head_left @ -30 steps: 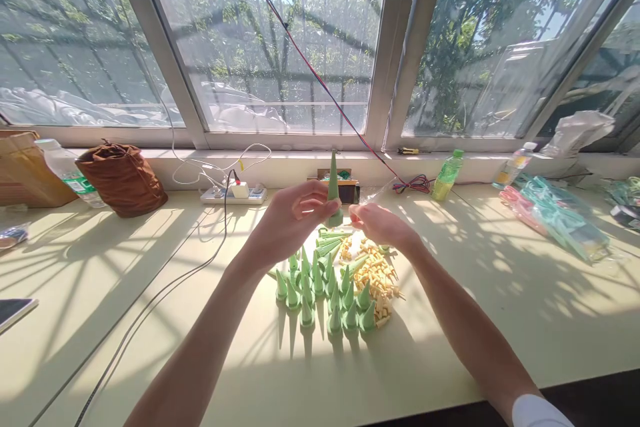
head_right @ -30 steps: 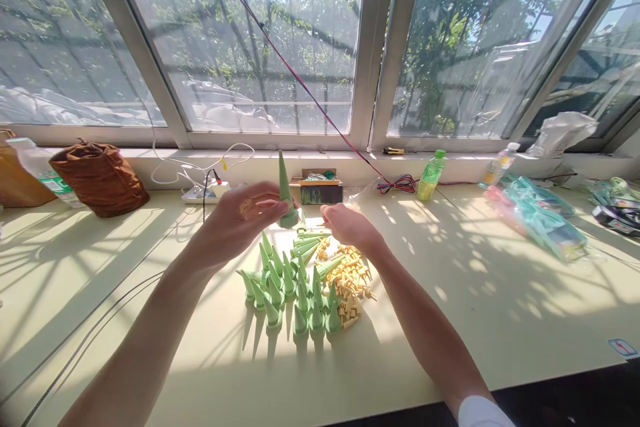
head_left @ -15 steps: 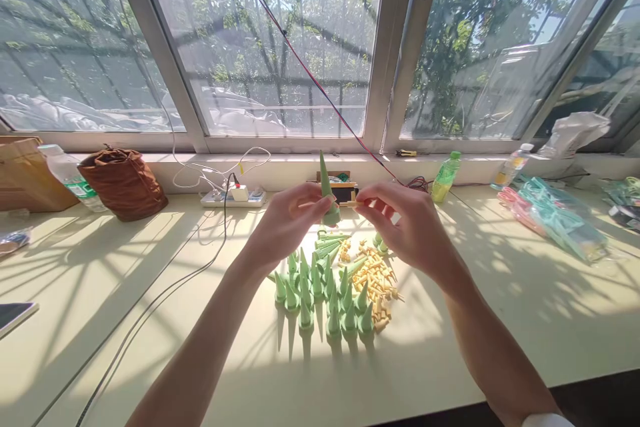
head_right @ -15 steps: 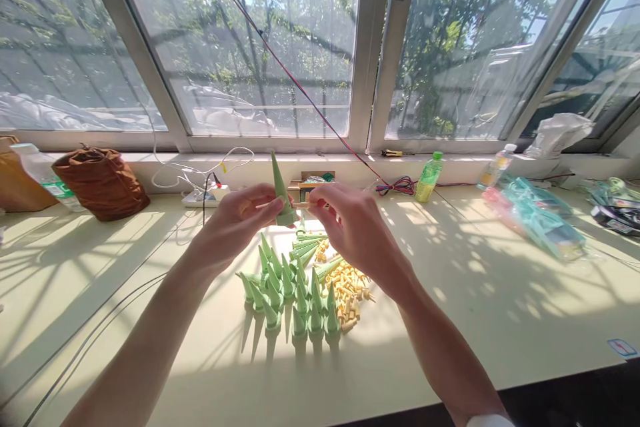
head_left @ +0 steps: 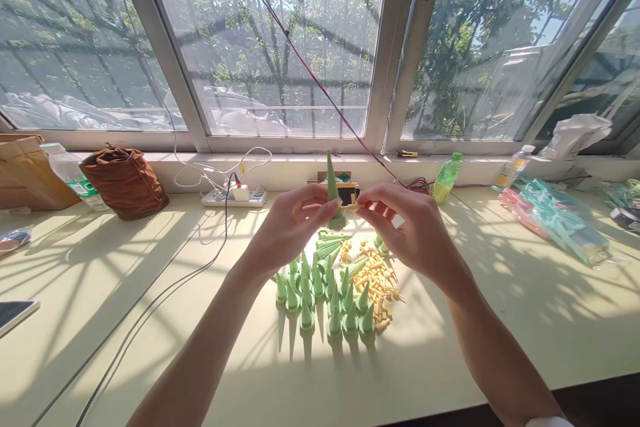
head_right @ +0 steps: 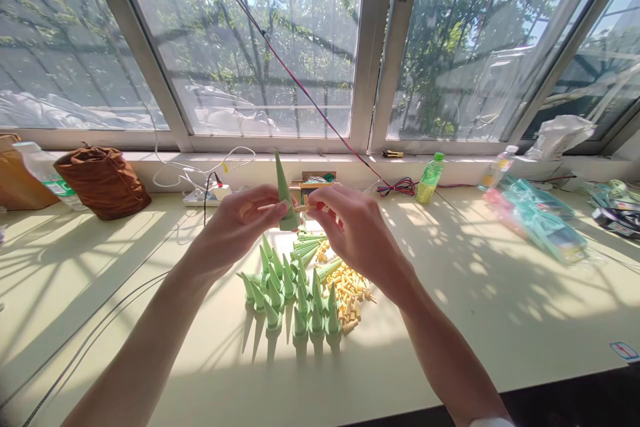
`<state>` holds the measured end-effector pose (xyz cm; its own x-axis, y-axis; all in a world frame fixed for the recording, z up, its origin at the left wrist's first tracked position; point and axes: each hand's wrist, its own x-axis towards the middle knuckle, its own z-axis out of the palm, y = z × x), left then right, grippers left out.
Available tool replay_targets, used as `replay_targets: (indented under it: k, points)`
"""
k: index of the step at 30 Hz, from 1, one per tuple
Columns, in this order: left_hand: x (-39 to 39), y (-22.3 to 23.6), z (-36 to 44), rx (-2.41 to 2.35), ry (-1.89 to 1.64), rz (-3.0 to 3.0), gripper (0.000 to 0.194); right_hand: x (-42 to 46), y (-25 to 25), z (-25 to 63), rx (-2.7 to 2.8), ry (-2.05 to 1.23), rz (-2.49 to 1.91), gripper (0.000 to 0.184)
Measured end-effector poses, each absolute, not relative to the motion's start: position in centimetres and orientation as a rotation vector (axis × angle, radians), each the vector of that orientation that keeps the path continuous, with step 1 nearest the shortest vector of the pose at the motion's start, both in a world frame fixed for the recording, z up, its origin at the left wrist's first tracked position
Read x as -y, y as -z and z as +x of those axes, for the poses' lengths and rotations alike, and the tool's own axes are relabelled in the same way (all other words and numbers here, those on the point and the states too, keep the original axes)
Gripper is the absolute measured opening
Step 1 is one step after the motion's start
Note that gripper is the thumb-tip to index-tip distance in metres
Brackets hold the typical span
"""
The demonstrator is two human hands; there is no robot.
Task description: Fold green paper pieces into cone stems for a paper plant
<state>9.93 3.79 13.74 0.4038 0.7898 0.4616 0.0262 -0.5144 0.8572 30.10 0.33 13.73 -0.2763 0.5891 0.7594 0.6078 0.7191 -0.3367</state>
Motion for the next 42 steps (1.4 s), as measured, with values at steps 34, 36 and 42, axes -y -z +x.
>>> replay_targets:
  k: [34, 36, 42]
  points:
    - [-2.6, -13.4, 10.7, -0.701, -1.353, 1.933, 0.022, 0.0, -14.1, 29.9, 1.954, -0.060, -0.942, 0.019]
    - [-2.6, -13.4, 10.7, -0.698, -1.361, 1.956, 0.022, 0.1, -14.1, 29.9, 1.953, -0.089, -0.969, 0.023]
    - [-2.6, -13.3, 10.8, -0.654, -1.415, 2.031, 0.023, 0.3, -14.2, 29.8, 1.942, -0.310, -1.037, 0.035]
